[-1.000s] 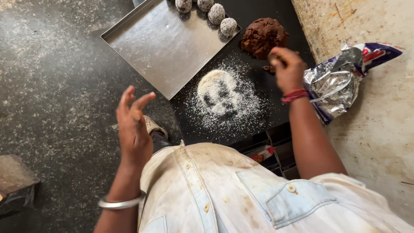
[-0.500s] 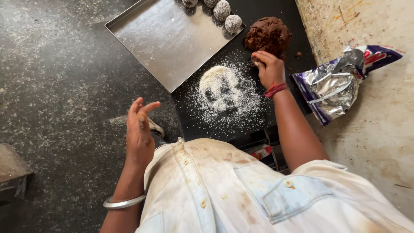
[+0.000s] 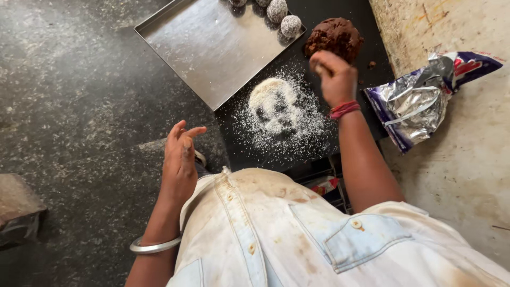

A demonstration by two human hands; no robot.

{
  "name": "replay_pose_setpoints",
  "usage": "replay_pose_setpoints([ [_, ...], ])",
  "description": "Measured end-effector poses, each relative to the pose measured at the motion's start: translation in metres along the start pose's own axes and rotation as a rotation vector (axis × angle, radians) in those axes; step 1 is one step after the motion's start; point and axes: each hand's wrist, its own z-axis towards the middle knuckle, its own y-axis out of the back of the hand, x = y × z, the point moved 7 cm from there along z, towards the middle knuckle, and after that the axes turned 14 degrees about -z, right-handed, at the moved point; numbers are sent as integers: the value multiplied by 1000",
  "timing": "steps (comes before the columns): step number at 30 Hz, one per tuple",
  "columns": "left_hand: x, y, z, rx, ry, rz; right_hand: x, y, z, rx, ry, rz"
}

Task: The person rolls small portions of dark dough into balls between their palms, coats each ball in a pile of white powder, and places the finished balls on a metal tray. The process is repeated multiple times throughout the clip.

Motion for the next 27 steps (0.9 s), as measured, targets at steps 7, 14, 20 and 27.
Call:
replay_pose_setpoints([
  [7, 2, 12, 4, -46, 22, -9, -6, -8, -8, 119, -138, -29],
  [14, -2, 0, 5, 17, -10, 55, 3, 10, -2, -106, -20, 137],
  [20, 17, 4, 6, 27, -1, 89, 16, -13, -28, 109, 89, 38],
  [27, 16, 0, 4, 108, -246, 290, -50, 42, -38, -412, -150, 96],
])
